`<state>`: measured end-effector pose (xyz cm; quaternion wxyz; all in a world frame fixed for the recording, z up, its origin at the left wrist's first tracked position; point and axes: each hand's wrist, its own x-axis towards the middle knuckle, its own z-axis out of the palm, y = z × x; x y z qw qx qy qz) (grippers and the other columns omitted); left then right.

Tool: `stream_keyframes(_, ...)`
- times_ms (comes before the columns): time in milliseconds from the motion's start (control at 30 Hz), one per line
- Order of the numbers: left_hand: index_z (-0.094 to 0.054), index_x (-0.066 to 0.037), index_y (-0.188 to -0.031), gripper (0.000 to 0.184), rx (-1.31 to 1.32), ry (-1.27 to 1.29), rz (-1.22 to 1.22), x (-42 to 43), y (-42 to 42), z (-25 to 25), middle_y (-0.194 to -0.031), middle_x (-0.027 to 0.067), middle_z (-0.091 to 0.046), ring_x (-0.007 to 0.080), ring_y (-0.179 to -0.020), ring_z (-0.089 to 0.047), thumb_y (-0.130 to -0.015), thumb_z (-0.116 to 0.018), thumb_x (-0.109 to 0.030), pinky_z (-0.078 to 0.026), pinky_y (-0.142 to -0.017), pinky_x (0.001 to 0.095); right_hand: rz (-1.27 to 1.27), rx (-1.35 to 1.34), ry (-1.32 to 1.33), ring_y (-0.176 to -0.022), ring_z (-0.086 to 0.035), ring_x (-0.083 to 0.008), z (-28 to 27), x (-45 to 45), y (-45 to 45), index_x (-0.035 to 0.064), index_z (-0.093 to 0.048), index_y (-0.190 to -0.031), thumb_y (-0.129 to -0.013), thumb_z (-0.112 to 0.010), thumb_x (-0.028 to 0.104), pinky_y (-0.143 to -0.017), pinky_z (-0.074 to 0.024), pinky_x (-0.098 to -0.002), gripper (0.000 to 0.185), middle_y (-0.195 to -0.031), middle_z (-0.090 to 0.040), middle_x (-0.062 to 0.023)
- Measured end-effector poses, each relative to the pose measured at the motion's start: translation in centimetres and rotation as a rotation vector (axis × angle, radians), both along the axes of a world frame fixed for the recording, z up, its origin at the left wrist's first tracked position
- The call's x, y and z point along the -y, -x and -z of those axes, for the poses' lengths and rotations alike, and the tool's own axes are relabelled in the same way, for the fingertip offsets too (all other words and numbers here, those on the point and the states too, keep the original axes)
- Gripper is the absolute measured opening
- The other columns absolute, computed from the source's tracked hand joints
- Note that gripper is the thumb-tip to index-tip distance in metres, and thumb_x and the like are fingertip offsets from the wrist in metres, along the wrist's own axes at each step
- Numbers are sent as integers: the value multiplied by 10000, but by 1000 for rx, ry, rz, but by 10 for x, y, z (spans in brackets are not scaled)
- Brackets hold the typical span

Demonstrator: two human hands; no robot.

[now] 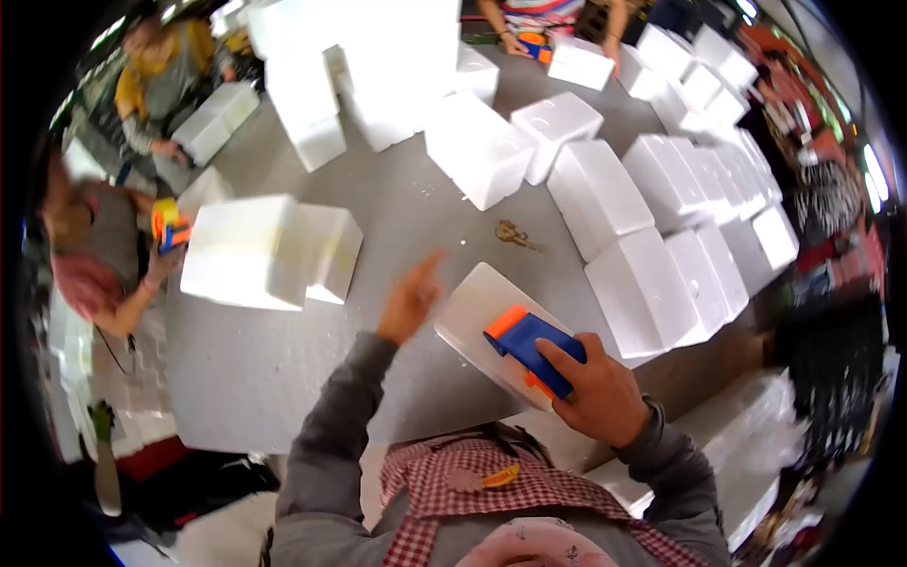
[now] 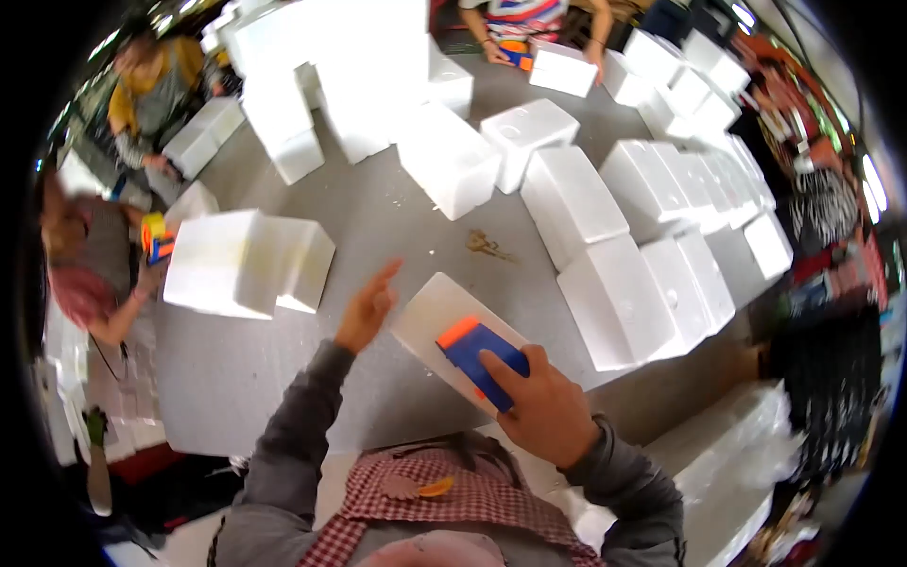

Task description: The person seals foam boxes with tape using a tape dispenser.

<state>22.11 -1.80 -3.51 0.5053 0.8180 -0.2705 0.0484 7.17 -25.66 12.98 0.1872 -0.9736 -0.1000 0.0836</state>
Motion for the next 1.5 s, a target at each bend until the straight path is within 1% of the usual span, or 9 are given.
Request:
stream_keyframes(267, -414, -149, -1300, 433, 123, -564, 246, 35, 51, -32, -1386, 72, -336, 282, -1274, -299, -908, -401, -332, -325, -998, 357, 109, 184, -318, -879, -525, -339, 100, 130, 150, 136, -488, -1201, -580, -681, -2, -762, -463, -368, 665, -1070, -439, -192)
stream_keyframes(333, -306, -84, -1341, 516, -580, 786, -206, 49, 60, 3, -1407, 63, -296, 234, -1254, -328, -941, -298, -410, -304, -1003, 351, 201, 342, -546, -932, -498, -354, 196, 130, 181, 138, -468, -1205, -590, -688, 7, -790, -443, -373, 666, -1074, -432, -200)
stream_keyframes(467, -304, -21, -1315, 587, -465, 837, -482, 64, 70, 71, -1345, 100, -345, 221, -1225, -335, -941, -257, -471, -270, -1011, 326, 266, 537, -1007, -962, -467, -361, 288, 60, 135, 111, -392, -1250, -628, -662, -23, -828, -413, -380, 691, -1085, -426, -191)
stream_keyframes(667, -350, 50, -1220, 556, -403, -552, -661, 31, 46, -6, -1139, 322, -450, 432, -1038, -458, -908, -404, -407, -373, -884, 449, 418, 133, -1467, -1046, -485, -192, 234, 74, 36, 81, -328, -1303, -756, -625, 76, -891, -414, -310, 623, -1179, -485, -120)
stream_keyframes(800, -332, -130, -1341, 555, 755, -957, -210, 22, -8, 23, -1338, 232, -329, 412, -1091, -457, -888, -402, -442, -386, -903, 443, 474, -42, -1616, -1027, -502, -187, 231, 79, 7, 53, -313, -1309, -768, -632, 99, -879, -427, -294, 629, -1151, -505, -96)
stream_keyframes(1133, -405, -247, -1293, 530, 21, -1032, -282, 22, 126, -23, -1210, 192, -435, 412, -924, -566, -830, -476, -496, -481, -714, 515, 880, 430, -1278, -1096, -479, -268, 268, -34, 63, 50, -273, -1288, -769, -641, 129, -938, -386, -394, 642, -1164, -488, -157)
stream_keyframes(1200, -417, -250, -1285, 533, 421, -1069, -274, 3, 110, -16, -1235, 193, -428, 403, -959, -555, -821, -492, -502, -471, -746, 511, 690, 157, -1691, -928, -572, -236, 254, 7, 35, 49, -320, -1240, -788, -622, 124, -774, -495, -346, 548, -1070, -546, -149)
stream_keyframes(1300, -414, -260, -1287, 545, 827, -760, -45, -5, 74, 35, -1314, 186, -367, 400, -993, -540, -813, -498, -515, -463, -777, 487, 753, 160, -1082, -951, -558, -215, 253, 10, 52, 51, -327, -1244, -779, -622, 101, -775, -487, -322, 553, -1072, -536, -141)
stream_keyframes(1500, -382, -217, -1312, 539, 93, -602, -197, 32, 138, 2, -1389, 166, -272, 380, -1021, -533, -840, -483, -457, -472, -791, 428, 1053, 412, -1452, -953, -528, -192, 260, -163, 203, 82, -309, -1287, -750, -597, 73, -826, -438, -295, 609, -1084, -516, -113)
